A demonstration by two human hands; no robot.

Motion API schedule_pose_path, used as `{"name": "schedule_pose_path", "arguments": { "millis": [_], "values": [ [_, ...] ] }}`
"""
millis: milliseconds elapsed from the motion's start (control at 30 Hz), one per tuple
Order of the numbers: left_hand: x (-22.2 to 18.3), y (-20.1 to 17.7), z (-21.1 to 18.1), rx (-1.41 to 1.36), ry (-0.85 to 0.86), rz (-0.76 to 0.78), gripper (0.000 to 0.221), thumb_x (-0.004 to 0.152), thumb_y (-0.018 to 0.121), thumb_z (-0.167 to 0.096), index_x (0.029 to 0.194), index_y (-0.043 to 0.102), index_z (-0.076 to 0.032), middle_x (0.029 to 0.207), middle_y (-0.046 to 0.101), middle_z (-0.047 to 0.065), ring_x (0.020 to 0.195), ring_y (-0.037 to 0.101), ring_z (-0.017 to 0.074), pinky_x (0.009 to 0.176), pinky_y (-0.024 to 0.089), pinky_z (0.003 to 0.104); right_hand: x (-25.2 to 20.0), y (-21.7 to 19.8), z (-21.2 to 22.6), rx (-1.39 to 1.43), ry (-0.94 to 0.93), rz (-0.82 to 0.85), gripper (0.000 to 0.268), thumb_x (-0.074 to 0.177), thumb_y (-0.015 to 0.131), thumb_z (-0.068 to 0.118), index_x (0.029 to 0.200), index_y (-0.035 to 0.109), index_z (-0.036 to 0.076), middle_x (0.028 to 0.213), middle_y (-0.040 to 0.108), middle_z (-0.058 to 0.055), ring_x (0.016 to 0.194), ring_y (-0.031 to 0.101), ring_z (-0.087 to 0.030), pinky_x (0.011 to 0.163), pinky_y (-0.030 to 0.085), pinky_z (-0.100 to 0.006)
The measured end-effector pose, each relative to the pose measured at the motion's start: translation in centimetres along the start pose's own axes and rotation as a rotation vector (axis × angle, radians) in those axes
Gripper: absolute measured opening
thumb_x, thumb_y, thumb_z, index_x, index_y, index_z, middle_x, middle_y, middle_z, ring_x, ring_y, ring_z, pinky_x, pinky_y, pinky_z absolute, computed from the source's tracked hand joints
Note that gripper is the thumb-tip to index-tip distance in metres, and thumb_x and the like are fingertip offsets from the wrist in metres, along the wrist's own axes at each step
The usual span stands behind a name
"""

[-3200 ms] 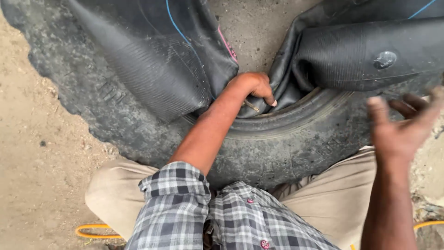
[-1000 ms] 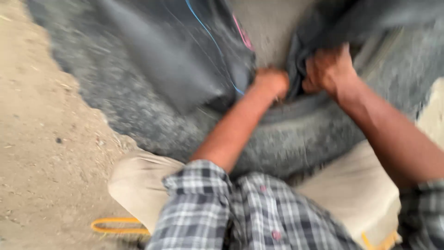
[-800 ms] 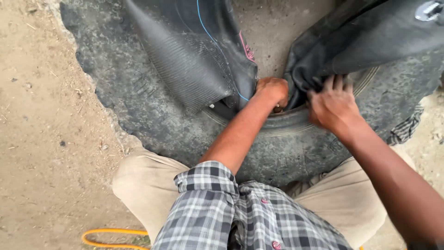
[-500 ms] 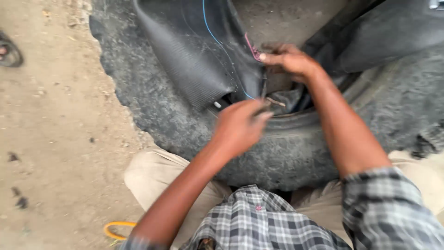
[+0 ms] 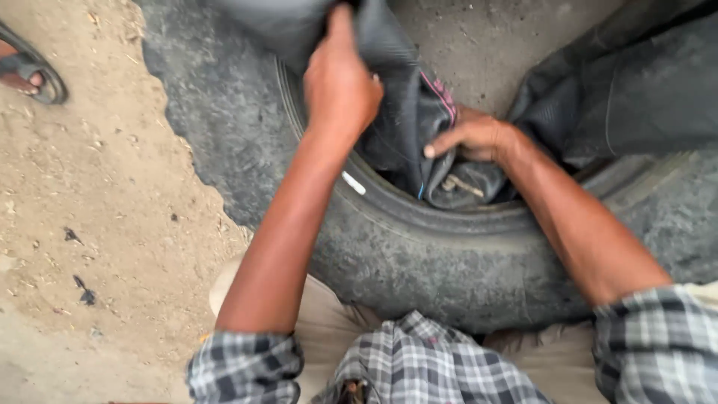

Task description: Replacing a tube and reassembling a large vehicle tire.

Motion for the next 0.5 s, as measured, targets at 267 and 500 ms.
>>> {"name": "schedule_pose_path", "arguments": {
  "millis": [267, 500],
  "values": [
    [-3.8, -1.2, -2.4, -0.041, 0.255, -0.012, 0.095, 0.081, 0.079, -0.003, 0.158, 0.023, 0.0, 0.144, 0.041, 0.039, 0.13, 0.046, 0.0564, 0.113, 0.039, 0.054, 0.1, 1.7, -0.2, -0.339, -0.073, -0.263, 0.066, 0.063, 0.081, -0.008, 0.126, 0.067, -0.001, 0.118, 0.076, -0.01, 0.107, 0.071, -0.021, 0.1, 0.055, -0.035],
    [-8.3, 2.1, -3.1, 0.264, 0.099, 0.444, 0.08, 0.075, 0.081, -0.016, 0.146, 0.044, -0.018, 0.131, 0.054, 0.023, 0.119, 0.056, 0.0467, 0.101, 0.045, 0.053, 1.0, 0.1, -1.2, -0.255, 0.072, -0.308, 0.06, 0.064, 0.086, 0.002, 0.121, 0.07, -0.009, 0.112, 0.077, -0.017, 0.099, 0.073, -0.028, 0.092, 0.058, -0.039]
  ]
}}
Point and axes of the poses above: each hand's wrist, its own x-axis towards the middle knuckle, its own y-axis out of the palm, z = x × y, the point moved 4 cm from there along x, towards the middle knuckle
